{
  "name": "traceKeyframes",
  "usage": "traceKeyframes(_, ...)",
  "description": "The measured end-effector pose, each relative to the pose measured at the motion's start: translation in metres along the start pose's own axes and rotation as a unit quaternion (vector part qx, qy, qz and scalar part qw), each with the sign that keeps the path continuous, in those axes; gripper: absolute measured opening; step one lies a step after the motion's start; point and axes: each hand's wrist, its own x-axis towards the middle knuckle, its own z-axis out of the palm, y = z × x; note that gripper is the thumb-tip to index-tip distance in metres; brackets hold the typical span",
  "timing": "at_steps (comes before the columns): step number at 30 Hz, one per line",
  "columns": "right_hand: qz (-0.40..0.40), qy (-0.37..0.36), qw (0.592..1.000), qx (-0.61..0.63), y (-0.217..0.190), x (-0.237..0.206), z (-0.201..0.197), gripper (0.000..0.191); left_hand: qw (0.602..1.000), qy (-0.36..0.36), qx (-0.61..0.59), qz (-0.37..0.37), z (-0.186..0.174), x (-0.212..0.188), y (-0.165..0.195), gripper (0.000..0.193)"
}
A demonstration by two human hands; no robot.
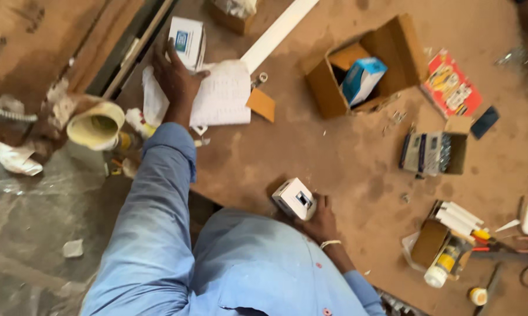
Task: The person opens a small cardboard box and removes white plastic spacers, placing them on the table. They then open another box and pour out screws and black plastic anchors onto the table. The person sorts the screws and anchors by hand, separating them into small piles.
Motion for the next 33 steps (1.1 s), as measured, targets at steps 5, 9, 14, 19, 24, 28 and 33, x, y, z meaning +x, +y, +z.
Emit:
traceKeyframes(5, 0.045, 0.074, 0.996, 0.006, -0.018, 0.052, 0.007, 0.088, 0.994, -0.029, -0.007, -0.1, 0.008, 0.032, 0.017, 0.135)
traceKeyframes(9, -0.009, 0.216, 0.972, 0.087, -0.055, 0.134, 0.013, 0.078, 0.996, 0.021, 0.006, -0.086, 0.018, 0.036, 0.009, 0.115)
traceKeyframes(14, -0.18, 0.153, 0.9, 0.367, -0.092, 0.152, -0.001, 0.054, 0.995, 0.055, -0.075, -0.026, 0.01, 0.008, 0.01, 0.111)
traceKeyframes(19, -0.228, 0.132, 0.899, 0.349, -0.083, 0.108, -0.02, 0.051, 0.967, -0.128, -0.164, 0.15, -0.001, -0.119, 0.043, 0.111)
traceKeyframes(24, -0.239, 0.2, 0.928, 0.203, -0.028, 0.045, -0.023, 0.055, 0.861, -0.388, -0.101, 0.314, 0.03, -0.254, 0.066, 0.091)
traceKeyframes(28, -0.281, 0.037, 0.958, 0.044, 0.011, 0.0, -0.029, 0.072, 0.796, -0.484, -0.082, 0.353, 0.052, -0.323, 0.073, 0.092)
traceKeyframes(33, -0.24, 0.023, 0.962, -0.124, 0.015, -0.022, -0.033, 0.087, 0.782, -0.481, -0.146, 0.369, 0.045, -0.342, 0.069, 0.113)
